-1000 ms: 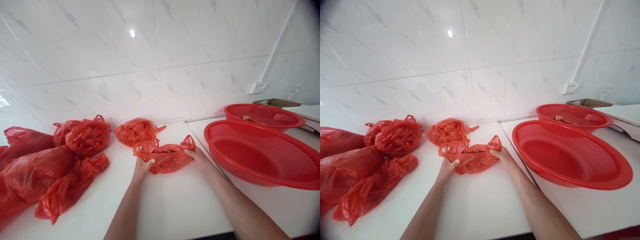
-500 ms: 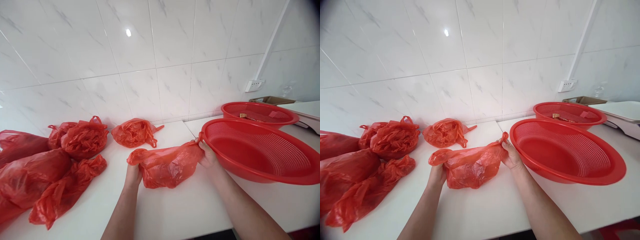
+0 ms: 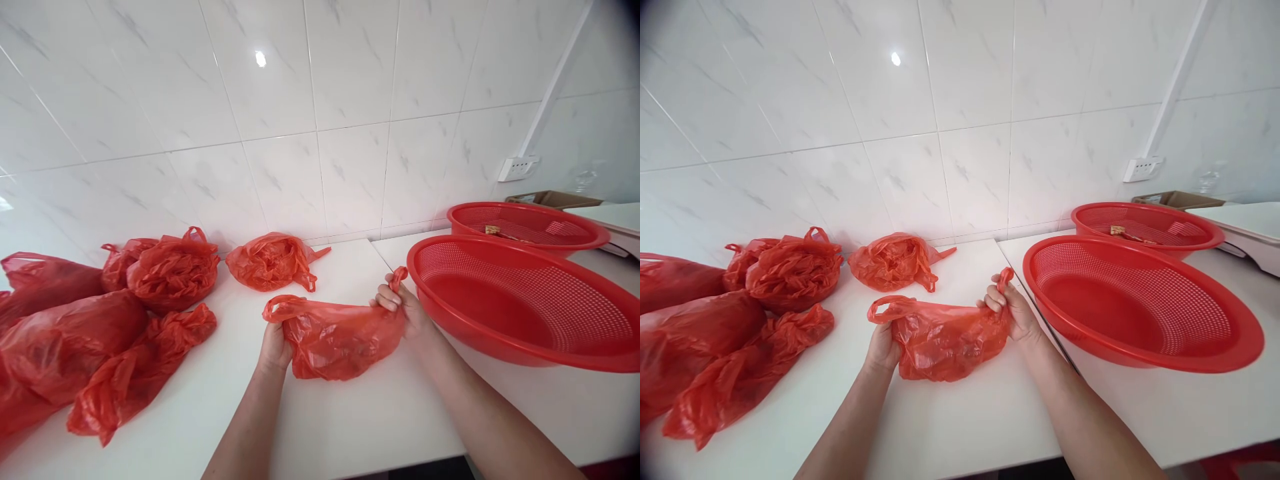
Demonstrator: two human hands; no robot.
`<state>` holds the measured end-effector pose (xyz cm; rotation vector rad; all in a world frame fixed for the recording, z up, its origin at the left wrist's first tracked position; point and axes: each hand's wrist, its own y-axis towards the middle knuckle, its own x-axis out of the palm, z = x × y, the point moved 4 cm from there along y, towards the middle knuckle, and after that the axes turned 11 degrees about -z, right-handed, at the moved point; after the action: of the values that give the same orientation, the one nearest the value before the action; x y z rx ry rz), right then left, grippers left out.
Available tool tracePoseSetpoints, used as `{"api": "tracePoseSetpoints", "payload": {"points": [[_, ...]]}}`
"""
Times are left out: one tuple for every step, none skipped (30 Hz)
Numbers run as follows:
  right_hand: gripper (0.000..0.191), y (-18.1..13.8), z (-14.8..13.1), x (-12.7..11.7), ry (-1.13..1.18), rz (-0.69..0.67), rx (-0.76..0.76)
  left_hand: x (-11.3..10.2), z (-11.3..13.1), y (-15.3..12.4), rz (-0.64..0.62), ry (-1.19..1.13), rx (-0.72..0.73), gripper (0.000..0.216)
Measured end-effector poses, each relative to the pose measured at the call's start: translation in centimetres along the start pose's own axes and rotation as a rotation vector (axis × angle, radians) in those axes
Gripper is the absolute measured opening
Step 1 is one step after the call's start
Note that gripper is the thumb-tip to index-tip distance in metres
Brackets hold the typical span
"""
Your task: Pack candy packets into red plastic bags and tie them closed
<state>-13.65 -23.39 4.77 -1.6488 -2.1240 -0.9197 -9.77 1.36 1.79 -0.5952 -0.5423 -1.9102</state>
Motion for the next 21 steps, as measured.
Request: {"api": "tracePoseSetpoints", "payload": {"points": [[0.015,-0.1,0.5,0.4,0.007,-0.026,0.053,0.3,-0.4,-0.1,-0.032,-0.008,-0.038,0.023],[0.016,-0.2,1.0,0.9,0.012,-0.059,0.109,0.6,-0.8,-0.1,-0.067,-0.013,-0.076,0.023],[0.019,-0.2,1.6,1.3,0.014,-0.101,0.158,0.9,-1.0,-0.2,-0.098,-0.017,-0.11,0.023],[0.025,-0.3,2.1,1.8,0.016,-0.15,0.199,1.1,-1.2,-0.3,-0.113,-0.02,-0.134,0.023],[0.032,-0.3,2.7,2.3,0.019,-0.203,0.235,1.3,-1.3,-0.4,-0.108,-0.024,-0.146,0.023],[0.04,-0.3,3.3,2.7,0.027,-0.247,0.265,1.3,-1.4,-0.4,-0.086,-0.027,-0.15,0.023],[0.046,-0.4,3.8,3.0,0.04,-0.274,0.291,1.3,-1.4,-0.5,-0.051,-0.028,-0.145,0.025],[0.052,-0.4,4.4,3.2,0.056,-0.286,0.319,1.3,-1.4,-0.5,-0.011,-0.023,-0.136,0.027],[0.055,-0.4,4.9,3.3,0.07,-0.289,0.351,1.3,-1.4,-0.5,0.023,-0.014,-0.125,0.03],[0.055,-0.5,5.4,3.4,0.073,-0.286,0.386,1.3,-1.4,-0.6,0.052,-0.001,-0.114,0.032],[0.053,-0.5,5.8,3.5,0.059,-0.281,0.414,1.4,-1.5,-0.6,0.073,0.019,-0.104,0.034],[0.048,-0.6,6.0,3.5,0.027,-0.278,0.432,1.6,-1.5,-0.6,0.085,0.048,-0.099,0.035],[0.044,-0.6,6.1,3.6,-0.019,-0.278,0.44,1.8,-1.6,-0.6,0.091,0.083,-0.095,0.035],[0.043,-0.6,6.2,3.7,-0.07,-0.279,0.437,2.1,-1.7,-0.5,0.088,0.123,-0.094,0.035],[0.048,-0.6,6.1,3.8,-0.12,-0.278,0.426,2.4,-1.8,-0.5,0.081,0.169,-0.092,0.035],[0.055,-0.6,6.1,3.9,-0.164,-0.278,0.413,2.6,-1.9,-0.5,0.072,0.221,-0.091,0.033],[0.062,-0.6,6.0,4.0,-0.201,-0.285,0.401,2.8,-2.0,-0.5,0.065,0.277,-0.088,0.032],[0.066,-0.6,6.0,4.2,-0.233,-0.301,0.393,2.9,-2.1,-0.5,0.064,0.339,-0.082,0.03],[0.067,-0.6,6.1,4.4,-0.262,-0.32,0.387,3.0,-2.2,-0.5,0.072,0.411,-0.074,0.028],[0.065,-0.6,6.3,4.6,-0.285,-0.34,0.382,2.9,-2.3,-0.5,0.087,0.493,-0.067,0.025],[0.06,-0.6,6.5,4.8,-0.302,-0.358,0.379,2.8,-2.4,-0.6,0.103,0.581,-0.063,0.023]]}}
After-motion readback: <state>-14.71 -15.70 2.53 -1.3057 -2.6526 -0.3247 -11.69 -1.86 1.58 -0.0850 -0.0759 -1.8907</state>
